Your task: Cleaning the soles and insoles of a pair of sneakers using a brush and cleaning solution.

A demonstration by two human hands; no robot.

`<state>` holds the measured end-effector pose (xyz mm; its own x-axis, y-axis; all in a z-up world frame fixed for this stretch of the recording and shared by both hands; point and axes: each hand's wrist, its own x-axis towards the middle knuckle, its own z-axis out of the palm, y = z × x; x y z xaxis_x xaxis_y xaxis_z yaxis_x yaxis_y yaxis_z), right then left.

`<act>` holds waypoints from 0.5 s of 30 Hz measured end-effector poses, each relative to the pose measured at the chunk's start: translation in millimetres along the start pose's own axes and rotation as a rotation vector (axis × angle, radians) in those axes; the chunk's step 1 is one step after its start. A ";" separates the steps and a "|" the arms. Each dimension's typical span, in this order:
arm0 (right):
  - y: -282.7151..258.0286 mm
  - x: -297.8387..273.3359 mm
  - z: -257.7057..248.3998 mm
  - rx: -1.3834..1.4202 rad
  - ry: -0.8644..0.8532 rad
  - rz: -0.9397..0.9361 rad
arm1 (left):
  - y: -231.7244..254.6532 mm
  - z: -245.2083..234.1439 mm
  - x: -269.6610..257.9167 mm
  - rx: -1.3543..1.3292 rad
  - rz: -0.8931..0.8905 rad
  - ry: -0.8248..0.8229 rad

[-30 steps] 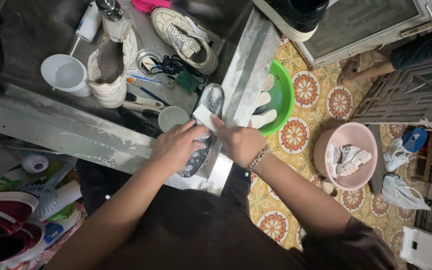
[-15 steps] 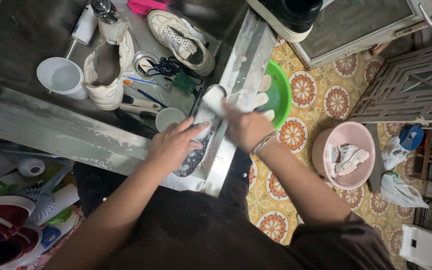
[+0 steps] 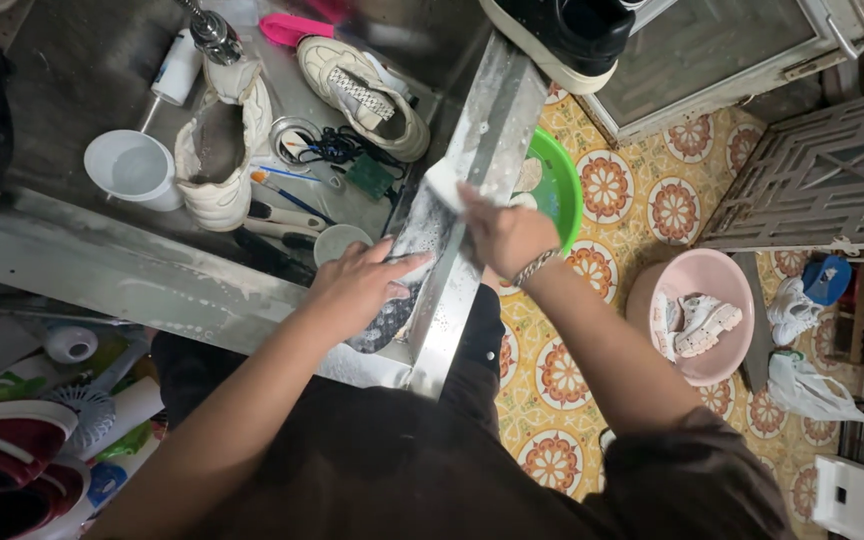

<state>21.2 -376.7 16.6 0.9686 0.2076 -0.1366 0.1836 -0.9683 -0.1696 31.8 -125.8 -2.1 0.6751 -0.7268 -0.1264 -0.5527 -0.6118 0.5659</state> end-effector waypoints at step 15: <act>-20.0 -21.4 20.3 0.068 0.324 -0.274 | -1.4 0.1 4.5 0.014 -0.091 -0.138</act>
<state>-6.7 -359.0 3.1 0.8902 0.3906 0.2346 0.4404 -0.8698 -0.2227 35.5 -128.3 -3.5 0.6499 -0.7033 -0.2880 -0.4998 -0.6810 0.5352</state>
